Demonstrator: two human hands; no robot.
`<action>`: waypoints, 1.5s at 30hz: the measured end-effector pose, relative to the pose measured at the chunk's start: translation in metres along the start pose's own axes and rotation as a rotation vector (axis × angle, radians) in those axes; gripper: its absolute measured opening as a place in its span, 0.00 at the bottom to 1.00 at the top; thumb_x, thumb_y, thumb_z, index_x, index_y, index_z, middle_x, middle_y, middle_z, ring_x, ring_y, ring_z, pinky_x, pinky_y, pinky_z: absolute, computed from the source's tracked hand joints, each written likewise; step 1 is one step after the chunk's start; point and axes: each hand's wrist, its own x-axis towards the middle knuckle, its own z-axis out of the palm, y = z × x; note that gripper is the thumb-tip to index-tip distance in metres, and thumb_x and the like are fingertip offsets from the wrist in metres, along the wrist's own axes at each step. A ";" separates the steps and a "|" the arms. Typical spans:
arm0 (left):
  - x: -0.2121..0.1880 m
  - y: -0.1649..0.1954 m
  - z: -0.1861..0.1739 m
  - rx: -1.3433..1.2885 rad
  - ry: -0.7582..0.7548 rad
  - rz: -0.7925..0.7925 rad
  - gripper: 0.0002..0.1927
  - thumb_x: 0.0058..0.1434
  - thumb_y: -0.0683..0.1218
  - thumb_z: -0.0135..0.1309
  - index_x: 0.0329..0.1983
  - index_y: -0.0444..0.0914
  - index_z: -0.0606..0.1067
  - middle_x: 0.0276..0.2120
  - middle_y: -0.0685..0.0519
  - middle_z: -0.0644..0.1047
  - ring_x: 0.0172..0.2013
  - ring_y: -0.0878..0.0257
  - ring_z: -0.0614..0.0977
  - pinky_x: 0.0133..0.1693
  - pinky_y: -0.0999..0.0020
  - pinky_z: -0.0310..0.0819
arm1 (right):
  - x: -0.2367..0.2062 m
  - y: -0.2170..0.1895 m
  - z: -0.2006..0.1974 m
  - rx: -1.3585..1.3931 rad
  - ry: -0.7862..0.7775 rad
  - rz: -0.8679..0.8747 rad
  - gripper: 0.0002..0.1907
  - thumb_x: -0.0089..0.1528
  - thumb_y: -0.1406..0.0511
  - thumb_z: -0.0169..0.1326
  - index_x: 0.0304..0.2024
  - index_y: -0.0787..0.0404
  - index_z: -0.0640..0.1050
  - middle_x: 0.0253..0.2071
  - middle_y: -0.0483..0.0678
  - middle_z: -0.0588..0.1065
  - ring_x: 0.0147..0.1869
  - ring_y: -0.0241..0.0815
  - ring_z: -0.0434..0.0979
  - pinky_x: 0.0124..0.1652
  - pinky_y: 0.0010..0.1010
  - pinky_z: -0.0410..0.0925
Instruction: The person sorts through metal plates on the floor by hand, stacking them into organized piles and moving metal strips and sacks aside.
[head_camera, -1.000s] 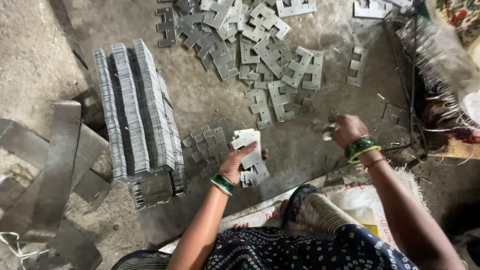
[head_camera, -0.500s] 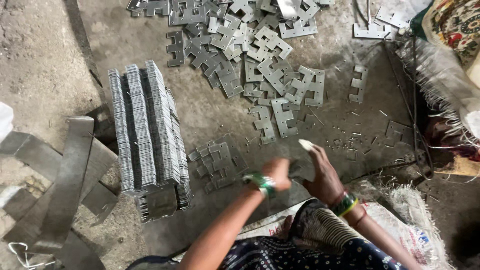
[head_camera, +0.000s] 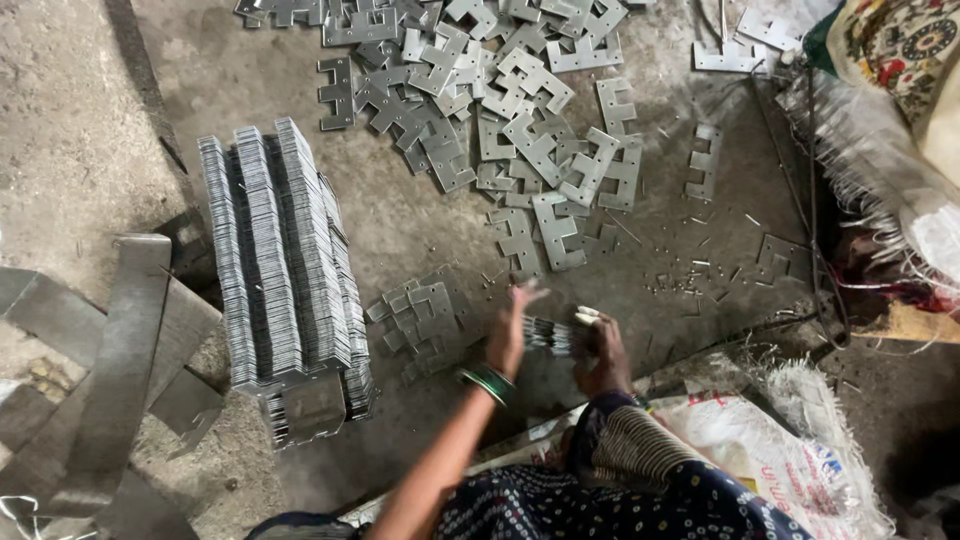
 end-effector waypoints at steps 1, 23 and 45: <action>-0.004 -0.008 0.010 -0.080 0.039 0.000 0.40 0.72 0.70 0.28 0.73 0.40 0.67 0.64 0.44 0.77 0.70 0.56 0.68 0.70 0.60 0.50 | 0.005 -0.008 0.001 -0.071 0.011 0.009 0.41 0.39 0.73 0.60 0.57 0.65 0.69 0.52 0.60 0.69 0.55 0.65 0.71 0.50 0.48 0.68; -0.164 0.111 -0.344 0.279 0.630 -0.060 0.37 0.72 0.66 0.35 0.68 0.33 0.66 0.68 0.41 0.69 0.70 0.49 0.67 0.68 0.61 0.56 | 0.085 -0.189 0.071 -0.099 -0.647 -0.071 0.28 0.54 0.49 0.66 0.45 0.61 0.75 0.34 0.58 0.79 0.37 0.60 0.81 0.35 0.45 0.72; -0.168 0.028 -0.328 -0.030 0.673 -0.332 0.47 0.66 0.72 0.33 0.75 0.33 0.56 0.76 0.44 0.54 0.76 0.56 0.53 0.72 0.66 0.44 | 0.011 -0.242 0.214 -0.451 -0.742 -0.300 0.40 0.64 0.58 0.51 0.68 0.78 0.53 0.71 0.73 0.52 0.77 0.70 0.46 0.71 0.64 0.39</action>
